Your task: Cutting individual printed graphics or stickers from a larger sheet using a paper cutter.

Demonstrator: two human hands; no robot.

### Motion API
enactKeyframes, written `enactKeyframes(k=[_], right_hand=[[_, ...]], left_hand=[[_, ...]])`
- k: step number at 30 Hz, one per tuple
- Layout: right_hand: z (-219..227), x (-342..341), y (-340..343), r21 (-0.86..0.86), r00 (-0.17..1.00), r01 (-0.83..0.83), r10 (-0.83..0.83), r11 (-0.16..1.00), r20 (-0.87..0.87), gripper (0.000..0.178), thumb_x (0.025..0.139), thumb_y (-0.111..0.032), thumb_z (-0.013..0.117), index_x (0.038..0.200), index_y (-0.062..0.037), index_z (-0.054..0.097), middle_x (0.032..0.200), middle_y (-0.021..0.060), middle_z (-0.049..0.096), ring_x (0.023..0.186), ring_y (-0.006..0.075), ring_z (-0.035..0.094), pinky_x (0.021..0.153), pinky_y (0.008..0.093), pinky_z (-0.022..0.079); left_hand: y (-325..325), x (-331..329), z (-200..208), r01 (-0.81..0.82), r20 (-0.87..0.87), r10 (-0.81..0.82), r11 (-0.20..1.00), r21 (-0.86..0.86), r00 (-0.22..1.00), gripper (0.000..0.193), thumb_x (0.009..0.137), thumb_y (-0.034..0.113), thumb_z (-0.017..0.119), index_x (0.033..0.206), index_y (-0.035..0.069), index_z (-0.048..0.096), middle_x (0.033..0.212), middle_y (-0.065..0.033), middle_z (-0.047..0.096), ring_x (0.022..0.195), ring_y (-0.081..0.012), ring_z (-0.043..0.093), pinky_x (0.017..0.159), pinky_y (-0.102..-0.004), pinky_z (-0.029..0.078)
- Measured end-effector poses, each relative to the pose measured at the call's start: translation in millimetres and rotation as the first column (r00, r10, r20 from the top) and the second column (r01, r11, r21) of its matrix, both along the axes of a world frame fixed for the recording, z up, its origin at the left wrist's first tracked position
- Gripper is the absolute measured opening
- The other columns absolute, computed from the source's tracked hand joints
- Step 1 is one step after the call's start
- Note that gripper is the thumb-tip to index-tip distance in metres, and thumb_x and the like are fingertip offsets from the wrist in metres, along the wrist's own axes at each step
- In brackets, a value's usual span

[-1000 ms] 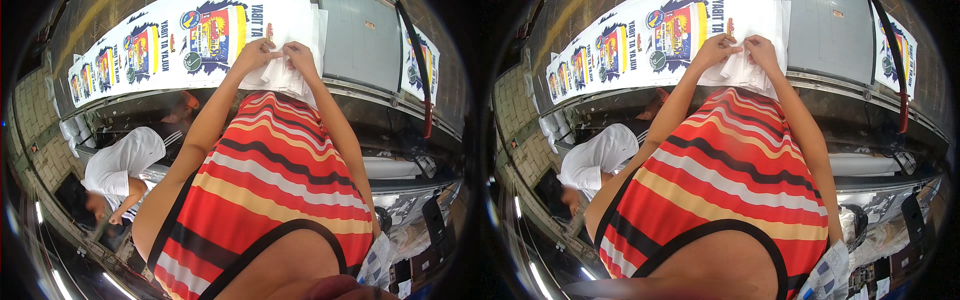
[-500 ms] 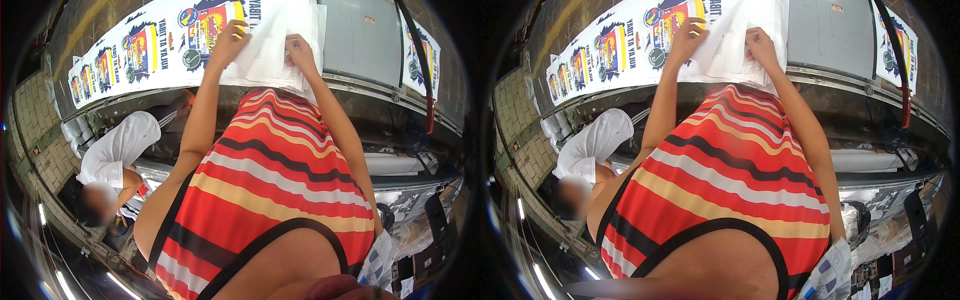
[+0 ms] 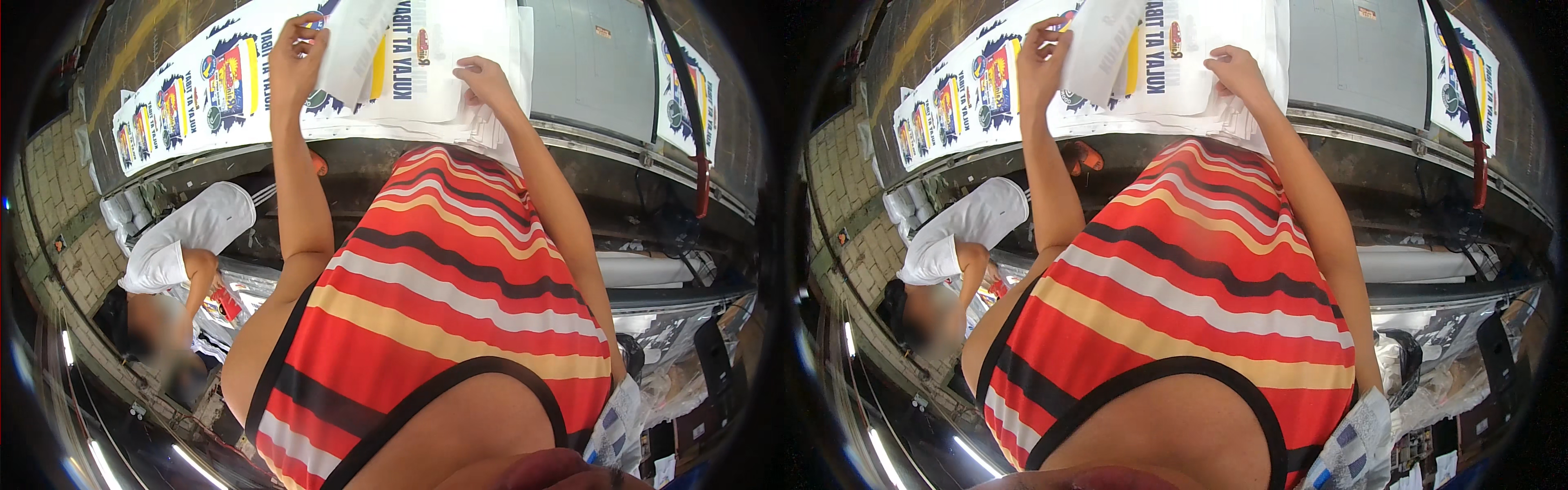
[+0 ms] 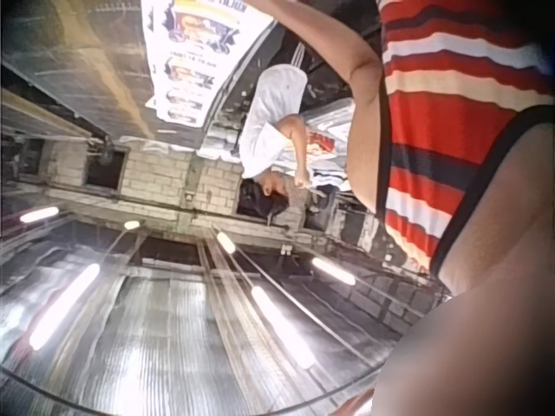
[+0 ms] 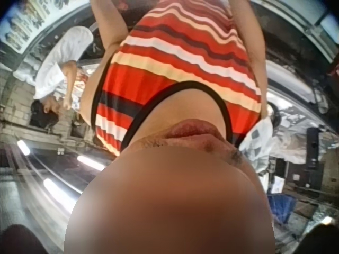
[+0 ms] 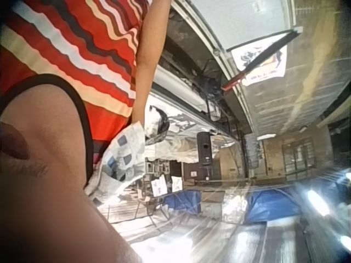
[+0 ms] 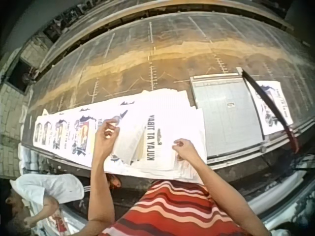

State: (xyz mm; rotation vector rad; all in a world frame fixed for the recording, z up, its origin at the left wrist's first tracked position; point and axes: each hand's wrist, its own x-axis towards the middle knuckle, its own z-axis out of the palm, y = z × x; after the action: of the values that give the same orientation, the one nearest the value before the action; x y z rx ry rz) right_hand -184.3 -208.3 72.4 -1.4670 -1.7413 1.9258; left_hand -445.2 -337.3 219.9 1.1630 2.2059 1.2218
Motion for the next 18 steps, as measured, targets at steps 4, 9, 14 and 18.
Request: enactKeyframes(k=[4,9,14,18], right_hand=[[3,-4,4,-0.087,0.996,-0.071,0.075,0.994,0.044,0.041,0.086,-0.029,0.070,0.118,-0.0042,0.069,0.080,0.0039,0.061,0.053,0.0106,0.051,0.049,0.0280,0.049],[9,-5,4,-0.118,1.000,0.002,0.000,0.993,0.019,0.034,0.080,-0.025,0.074,0.103,-0.0004,0.073,0.066,0.0011,0.056,0.049,0.0111,0.051,0.044,0.0289,0.049],[8,-8,1,-0.138,0.999,-0.027,0.022,0.990,-0.043,0.032,0.081,-0.023,0.073,0.103,0.0013,0.072,0.067,0.0009,0.057,0.046,0.0094,0.049,0.045,0.0265,0.050],[3,-11,-6,0.001,0.998,0.017,-0.017,1.000,-0.055,0.044,0.083,-0.022,0.069,0.116,0.0057,0.066,0.083,0.0109,0.067,0.051,0.0157,0.063,0.048,0.0288,0.055]], left_hand=[[-5,-25,40,-0.005,-0.126,0.003,1.000,-0.013,0.992,0.030,0.092,0.019,0.071,0.121,0.011,0.066,0.090,0.0023,0.065,0.072,-0.0048,0.059,0.064,-0.0211,0.047],[-4,-65,141,0.069,-0.438,0.014,0.982,0.174,0.899,0.033,0.092,0.012,0.074,0.124,0.010,0.068,0.090,0.0003,0.068,0.078,-0.0043,0.062,0.069,-0.0182,0.048],[4,-40,179,0.230,-0.413,-0.093,0.928,0.293,0.906,0.033,0.090,0.008,0.075,0.122,0.006,0.067,0.101,-0.0065,0.073,0.091,-0.0135,0.070,0.072,-0.0254,0.056],[39,45,54,0.479,-0.260,-0.510,0.860,-0.176,0.820,0.026,0.094,0.025,0.064,0.118,0.014,0.064,0.110,-0.0082,0.071,0.091,-0.0300,0.070,0.072,-0.0408,0.054]])
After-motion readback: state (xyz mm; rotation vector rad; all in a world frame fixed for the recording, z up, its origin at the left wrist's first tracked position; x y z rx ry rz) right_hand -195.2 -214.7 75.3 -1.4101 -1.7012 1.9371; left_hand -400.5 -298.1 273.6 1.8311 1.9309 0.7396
